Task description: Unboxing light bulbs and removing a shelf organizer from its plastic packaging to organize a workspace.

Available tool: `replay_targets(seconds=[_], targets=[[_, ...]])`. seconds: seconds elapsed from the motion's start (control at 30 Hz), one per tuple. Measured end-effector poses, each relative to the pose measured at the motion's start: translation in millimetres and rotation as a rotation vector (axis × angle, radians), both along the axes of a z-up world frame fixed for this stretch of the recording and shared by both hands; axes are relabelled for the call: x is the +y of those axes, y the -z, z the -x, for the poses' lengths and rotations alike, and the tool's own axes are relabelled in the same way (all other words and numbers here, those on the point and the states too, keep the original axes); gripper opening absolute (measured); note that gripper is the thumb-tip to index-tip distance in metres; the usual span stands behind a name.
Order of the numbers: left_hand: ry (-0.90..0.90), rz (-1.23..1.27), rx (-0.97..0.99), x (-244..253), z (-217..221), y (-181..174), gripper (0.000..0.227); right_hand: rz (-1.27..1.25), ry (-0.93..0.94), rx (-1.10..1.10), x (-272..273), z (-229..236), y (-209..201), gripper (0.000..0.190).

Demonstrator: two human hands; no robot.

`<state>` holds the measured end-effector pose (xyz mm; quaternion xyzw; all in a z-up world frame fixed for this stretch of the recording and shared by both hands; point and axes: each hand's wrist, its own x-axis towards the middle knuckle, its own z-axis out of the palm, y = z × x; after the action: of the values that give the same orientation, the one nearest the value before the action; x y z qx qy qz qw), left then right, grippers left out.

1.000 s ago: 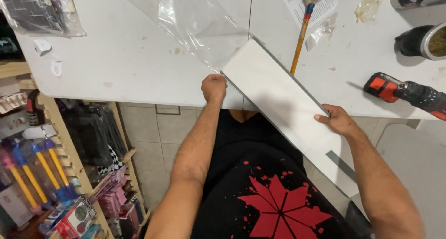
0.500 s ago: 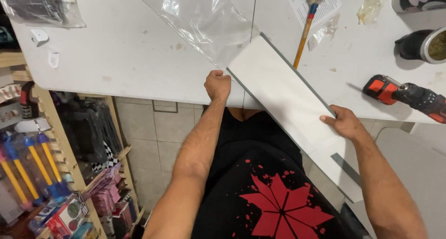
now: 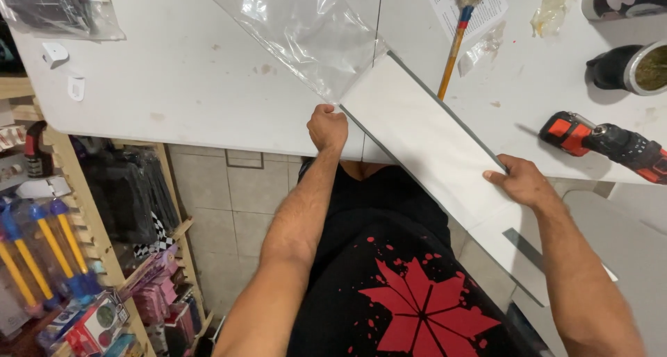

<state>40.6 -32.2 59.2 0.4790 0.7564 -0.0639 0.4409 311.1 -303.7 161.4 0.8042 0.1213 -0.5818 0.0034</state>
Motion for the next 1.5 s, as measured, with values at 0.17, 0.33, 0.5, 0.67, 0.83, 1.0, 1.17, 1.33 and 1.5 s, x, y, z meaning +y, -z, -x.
replay_targets(seconds=[0.17, 0.33, 0.5, 0.67, 0.83, 1.0, 1.17, 1.33, 1.5], targets=[[-0.006, -0.008, -0.023, -4, 2, 3, 0.034, -0.004, -0.009, -0.010, 0, 2, 5, 0.031], [0.002, -0.016, -0.024, -7, 5, 8, 0.034, 0.012, 0.056, 0.008, 2, 5, -2, 0.029], [0.449, -0.394, -0.058, -5, 21, 59, 0.030, -0.037, 0.017, -0.018, -10, 3, 13, 0.029], [0.923, -0.638, 0.199, 7, 31, 97, 0.010, -0.006, 0.021, -0.022, -10, 3, 12, 0.027], [1.072, -0.802, 0.252, 8, 30, 98, 0.022, 0.000, -0.006, -0.027, -9, 0, 7, 0.033], [1.055, -0.916, 0.321, 5, 29, 106, 0.010, 0.055, -0.006, -0.010, 8, 1, -8, 0.032], [1.022, -1.017, 0.227, 8, 35, 100, 0.014, 0.033, -0.001, -0.007, 1, 0, 2, 0.030], [1.029, -0.855, 0.123, 8, 40, 86, 0.010, -0.051, 0.054, 0.028, -8, 1, 23, 0.027], [1.064, -0.646, -0.071, 13, 37, 60, 0.010, -0.228, 0.049, 0.026, -21, -2, 52, 0.022]])
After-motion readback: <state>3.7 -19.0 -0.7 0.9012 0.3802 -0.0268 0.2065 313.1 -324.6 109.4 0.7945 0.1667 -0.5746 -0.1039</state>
